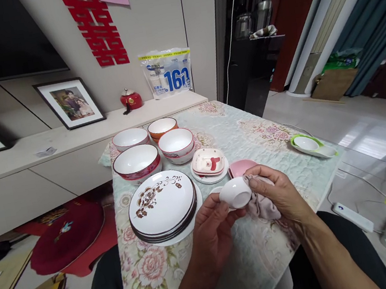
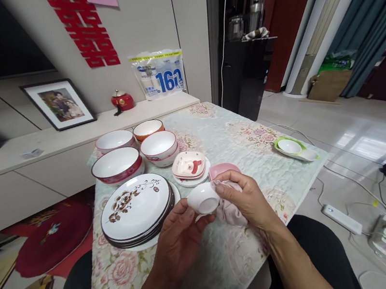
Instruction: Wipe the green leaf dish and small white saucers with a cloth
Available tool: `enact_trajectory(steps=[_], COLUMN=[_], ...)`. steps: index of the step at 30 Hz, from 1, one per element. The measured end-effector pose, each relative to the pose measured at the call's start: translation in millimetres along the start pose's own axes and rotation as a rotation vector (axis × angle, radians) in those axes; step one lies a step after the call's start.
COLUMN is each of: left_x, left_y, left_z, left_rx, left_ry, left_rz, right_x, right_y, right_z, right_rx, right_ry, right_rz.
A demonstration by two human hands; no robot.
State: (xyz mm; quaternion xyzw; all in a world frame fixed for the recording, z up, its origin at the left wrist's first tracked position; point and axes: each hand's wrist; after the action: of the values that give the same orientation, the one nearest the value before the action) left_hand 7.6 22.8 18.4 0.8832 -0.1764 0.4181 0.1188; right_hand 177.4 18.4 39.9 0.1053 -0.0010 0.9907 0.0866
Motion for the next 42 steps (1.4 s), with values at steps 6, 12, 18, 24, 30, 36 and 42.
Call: enact_trajectory(steps=[6,12,18,24,30,36,42], left_x=[1.4,-2.9,-2.8,1.9,-0.8,-2.5,-0.8], left_y=[1.3,-3.3,-4.8,-3.4,-3.2,-0.8,-0.4], left_z=[2.1,-0.4,1.0,1.1,-7.0,-6.8,2.7], left_rx=[0.073,0.045,0.019,-0.006,-0.008,-0.074,-0.111], left_ry=[-0.111,0.042,0.042,0.078,0.152,0.130,0.042], left_rz=[-0.004,-0.056,-0.115,-0.008,0.019,0.050,0.124], right_x=[-4.2,3.3,4.1,13.6,18.2,4.1,13.6], right_y=[0.6,1.5,5.1,13.4,19.5,17.4,22.3], right_z=[2.6,-3.1,1.0,4.0,13.1,19.9,18.8], right_rx=[-0.053,0.050,-0.078,-0.586,-0.622,-0.704,-0.756], right_ry=[0.110,-0.014,0.160,0.667,0.748,0.770,0.886], right_rz=[0.065,0.131,0.115,0.157,0.323,0.047,0.084])
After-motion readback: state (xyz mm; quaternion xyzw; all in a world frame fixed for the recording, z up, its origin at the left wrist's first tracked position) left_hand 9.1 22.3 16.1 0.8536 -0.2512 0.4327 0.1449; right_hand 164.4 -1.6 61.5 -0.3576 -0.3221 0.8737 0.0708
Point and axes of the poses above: each hand's wrist, its own y-axis away from the middle knuckle, its own x-axis out of the palm, z = x × y, and after that the axes turned 1 degree about -z, right-handed
